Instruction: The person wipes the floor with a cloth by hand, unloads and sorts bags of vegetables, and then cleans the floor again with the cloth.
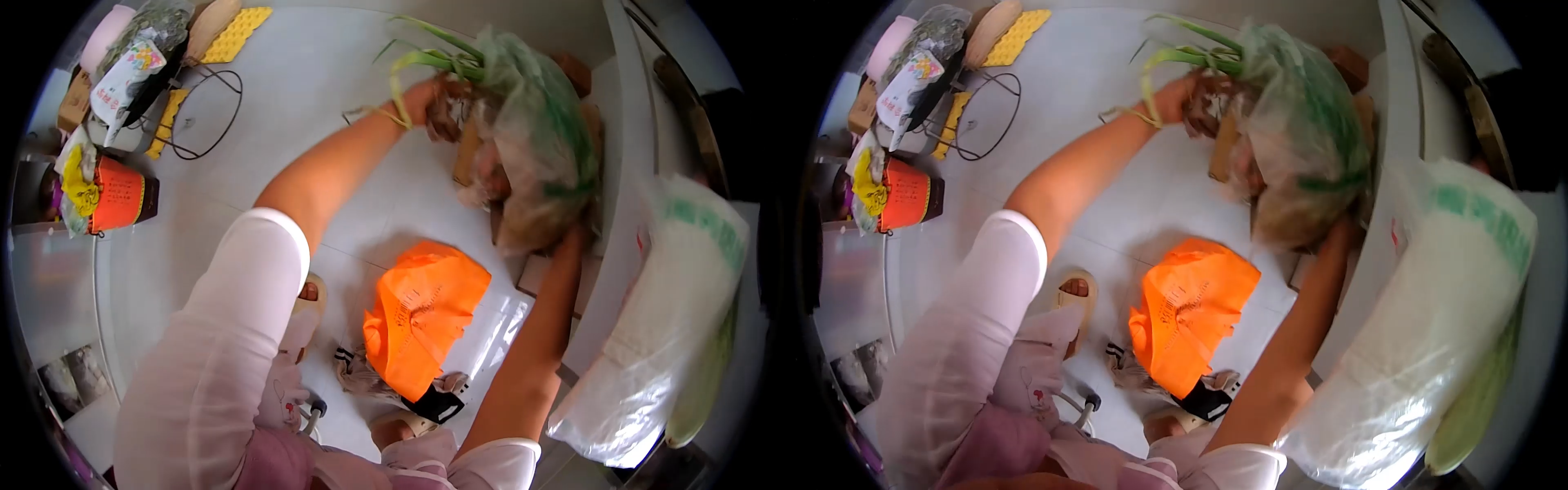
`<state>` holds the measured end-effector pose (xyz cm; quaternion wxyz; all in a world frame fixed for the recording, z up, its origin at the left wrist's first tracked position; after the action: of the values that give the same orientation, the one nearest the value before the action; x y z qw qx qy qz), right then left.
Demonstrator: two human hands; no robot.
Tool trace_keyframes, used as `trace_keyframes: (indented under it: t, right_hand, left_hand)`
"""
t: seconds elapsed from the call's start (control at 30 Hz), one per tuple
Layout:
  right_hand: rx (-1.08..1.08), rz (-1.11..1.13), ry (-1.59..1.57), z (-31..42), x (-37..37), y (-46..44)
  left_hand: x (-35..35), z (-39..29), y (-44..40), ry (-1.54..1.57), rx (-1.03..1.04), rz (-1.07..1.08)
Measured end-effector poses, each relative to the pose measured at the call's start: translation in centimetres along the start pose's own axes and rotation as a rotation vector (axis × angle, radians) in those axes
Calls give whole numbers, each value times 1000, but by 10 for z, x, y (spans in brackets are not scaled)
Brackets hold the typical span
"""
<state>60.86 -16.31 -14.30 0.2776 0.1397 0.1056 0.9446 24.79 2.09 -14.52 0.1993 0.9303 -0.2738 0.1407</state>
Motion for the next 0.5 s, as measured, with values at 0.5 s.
trace_keyframes:
  t: [0.5]
  right_hand:
    - [176,51,24,-5,12,64]
  left_hand:
    - [31,73,65,-194,-212,-142]
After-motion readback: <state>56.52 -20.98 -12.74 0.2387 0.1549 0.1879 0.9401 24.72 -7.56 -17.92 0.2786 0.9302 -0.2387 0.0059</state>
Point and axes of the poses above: each hand's wrist, its own y-axis away from the middle knuckle, its own x-axis out of the palm, z = x × y, the point moved 8 cm from there along -y, towards the middle knuckle, and after that the axes turned 11 degrees about -y, right-handed, at the moved point
